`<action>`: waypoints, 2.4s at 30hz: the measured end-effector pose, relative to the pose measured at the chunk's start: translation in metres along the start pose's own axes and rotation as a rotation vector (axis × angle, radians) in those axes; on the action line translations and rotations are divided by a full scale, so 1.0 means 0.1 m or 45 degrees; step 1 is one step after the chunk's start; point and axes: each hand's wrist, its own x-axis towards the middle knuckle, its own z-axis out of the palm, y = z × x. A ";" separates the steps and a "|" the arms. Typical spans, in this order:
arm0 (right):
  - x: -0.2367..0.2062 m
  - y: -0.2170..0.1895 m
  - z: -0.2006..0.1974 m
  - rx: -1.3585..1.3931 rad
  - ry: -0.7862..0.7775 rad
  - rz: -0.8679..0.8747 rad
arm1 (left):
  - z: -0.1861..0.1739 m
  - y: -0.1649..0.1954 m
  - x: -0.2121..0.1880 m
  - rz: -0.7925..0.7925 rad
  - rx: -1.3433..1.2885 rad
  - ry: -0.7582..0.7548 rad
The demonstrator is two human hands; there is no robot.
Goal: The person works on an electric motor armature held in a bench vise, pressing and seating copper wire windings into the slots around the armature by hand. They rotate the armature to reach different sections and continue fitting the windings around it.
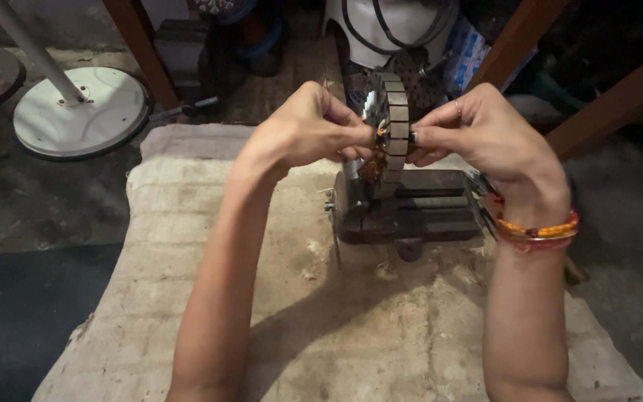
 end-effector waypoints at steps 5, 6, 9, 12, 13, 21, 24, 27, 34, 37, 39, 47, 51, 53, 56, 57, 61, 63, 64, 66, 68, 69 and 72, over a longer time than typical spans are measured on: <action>0.03 0.01 0.02 0.054 0.002 0.028 | 0.02 -0.02 0.02 0.047 -0.038 0.011; 0.03 0.01 0.01 0.043 -0.006 0.019 | 0.03 -0.02 0.02 0.056 -0.037 0.013; 0.04 0.03 0.00 0.081 -0.054 -0.008 | -0.01 -0.03 0.01 0.004 -0.019 -0.011; 0.03 0.04 -0.01 0.079 -0.064 -0.059 | -0.01 -0.04 0.00 -0.002 -0.067 -0.017; 0.03 0.04 0.00 0.070 -0.062 -0.080 | -0.01 -0.04 0.00 0.008 -0.064 -0.013; 0.03 0.00 0.03 0.045 0.022 -0.003 | 0.04 -0.04 0.03 0.065 0.046 0.068; 0.02 -0.02 0.01 -0.090 0.057 0.035 | 0.01 -0.02 0.02 0.048 0.000 0.010; 0.01 -0.03 -0.01 -0.079 0.119 -0.061 | -0.05 -0.01 0.00 -0.013 0.085 0.015; 0.06 0.02 0.02 0.075 0.009 -0.069 | -0.02 -0.06 0.04 0.090 -0.036 -0.009; 0.06 0.05 0.01 0.034 0.030 -0.034 | -0.01 -0.07 0.04 0.091 -0.033 0.004; 0.07 0.07 -0.01 0.072 0.001 -0.051 | 0.01 -0.08 0.05 0.104 -0.038 0.029; 0.06 0.09 -0.05 0.095 -0.015 -0.060 | 0.02 -0.08 0.06 0.136 -0.078 -0.023; 0.03 0.05 -0.05 0.052 -0.030 -0.067 | -0.11 -0.07 0.01 0.087 -0.117 -0.141; 0.02 0.03 -0.05 0.066 -0.031 -0.066 | -0.12 -0.06 0.00 0.039 -0.107 -0.170; 0.00 0.00 -0.05 0.065 -0.022 -0.044 | -0.04 -0.03 0.03 -0.015 -0.085 -0.110; 0.00 -0.01 -0.04 0.044 -0.018 -0.035 | -0.02 -0.02 0.03 -0.033 -0.076 -0.076; -0.02 -0.03 -0.03 -0.004 0.032 0.001 | 0.07 0.02 0.01 -0.021 -0.069 0.017; -0.02 -0.03 -0.03 0.040 0.015 -0.015 | 0.11 0.05 0.00 -0.004 -0.051 0.063; -0.03 -0.03 -0.02 0.063 0.005 -0.018 | 0.12 0.07 -0.01 -0.015 -0.009 0.093; -0.03 -0.03 -0.02 0.008 0.021 -0.014 | 0.15 0.11 -0.02 -0.035 0.072 0.154; -0.03 -0.03 -0.02 -0.002 0.026 -0.009 | 0.17 0.11 -0.03 -0.035 0.142 0.196; -0.03 -0.03 -0.02 0.016 0.025 -0.010 | 0.16 0.11 -0.03 -0.033 0.179 0.220; -0.02 -0.01 -0.02 0.044 0.028 -0.001 | 0.14 0.06 0.00 0.046 0.133 0.166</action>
